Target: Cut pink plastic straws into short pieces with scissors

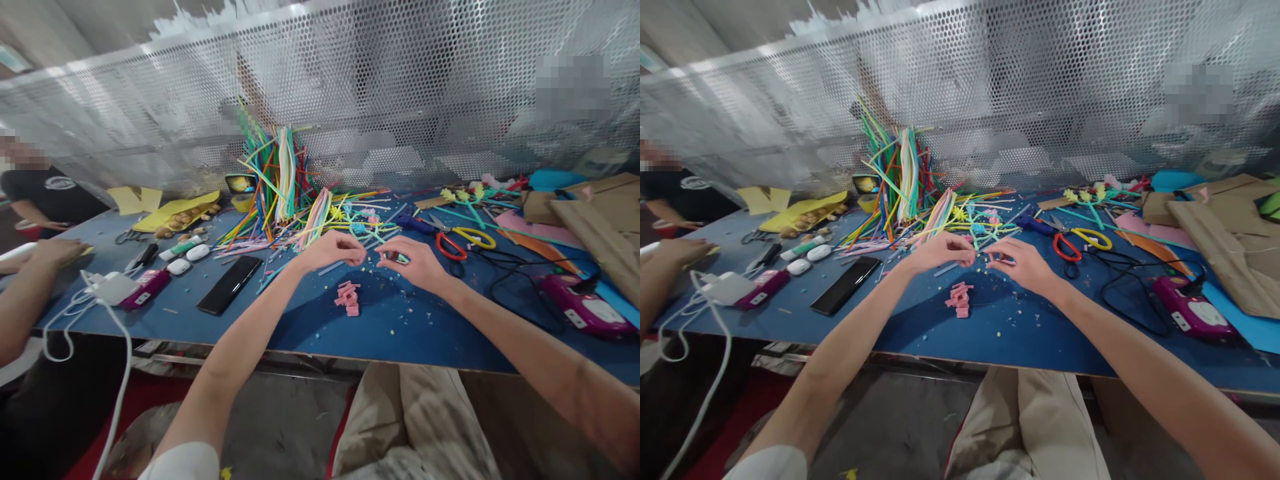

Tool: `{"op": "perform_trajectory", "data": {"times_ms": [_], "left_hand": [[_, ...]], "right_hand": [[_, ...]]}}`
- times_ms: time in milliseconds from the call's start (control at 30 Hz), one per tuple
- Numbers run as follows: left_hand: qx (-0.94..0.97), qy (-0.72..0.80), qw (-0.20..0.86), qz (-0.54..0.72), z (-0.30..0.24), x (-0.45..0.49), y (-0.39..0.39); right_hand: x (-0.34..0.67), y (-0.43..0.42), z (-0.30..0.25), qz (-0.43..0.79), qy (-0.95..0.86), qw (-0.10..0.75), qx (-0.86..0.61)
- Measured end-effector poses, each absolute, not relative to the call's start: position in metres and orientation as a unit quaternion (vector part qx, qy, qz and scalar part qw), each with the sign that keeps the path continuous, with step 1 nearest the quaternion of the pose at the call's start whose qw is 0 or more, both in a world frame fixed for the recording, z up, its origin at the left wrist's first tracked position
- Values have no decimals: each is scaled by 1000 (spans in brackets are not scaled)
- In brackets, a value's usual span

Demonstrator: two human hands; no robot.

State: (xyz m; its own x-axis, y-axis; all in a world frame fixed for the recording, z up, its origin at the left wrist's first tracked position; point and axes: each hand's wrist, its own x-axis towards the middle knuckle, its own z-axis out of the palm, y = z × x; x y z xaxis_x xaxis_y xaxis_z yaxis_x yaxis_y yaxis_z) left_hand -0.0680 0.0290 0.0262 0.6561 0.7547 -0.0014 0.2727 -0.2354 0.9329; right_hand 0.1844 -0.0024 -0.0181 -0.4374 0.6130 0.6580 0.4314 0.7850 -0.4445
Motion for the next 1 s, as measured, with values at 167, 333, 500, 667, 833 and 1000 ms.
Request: {"op": "perform_trajectory", "data": {"times_ms": [167, 333, 500, 667, 833, 1000], "left_hand": [[644, 337, 594, 345, 11, -39, 15], [588, 325, 634, 383, -1, -27, 13], [575, 327, 637, 396, -2, -26, 14], [559, 318, 640, 420, -1, -25, 13], [540, 316, 651, 431, -3, -23, 12], [541, 309, 652, 433, -7, -21, 13]], "right_hand": [[176, -9, -18, 23, -800, 503, -327], [178, -8, -18, 3, -806, 498, -320], [179, -8, -17, 12, -811, 487, -323], [180, -7, -16, 17, -816, 475, -329], [182, -4, -18, -18, -818, 475, -324], [183, -4, -19, -33, -813, 476, -333]]}}
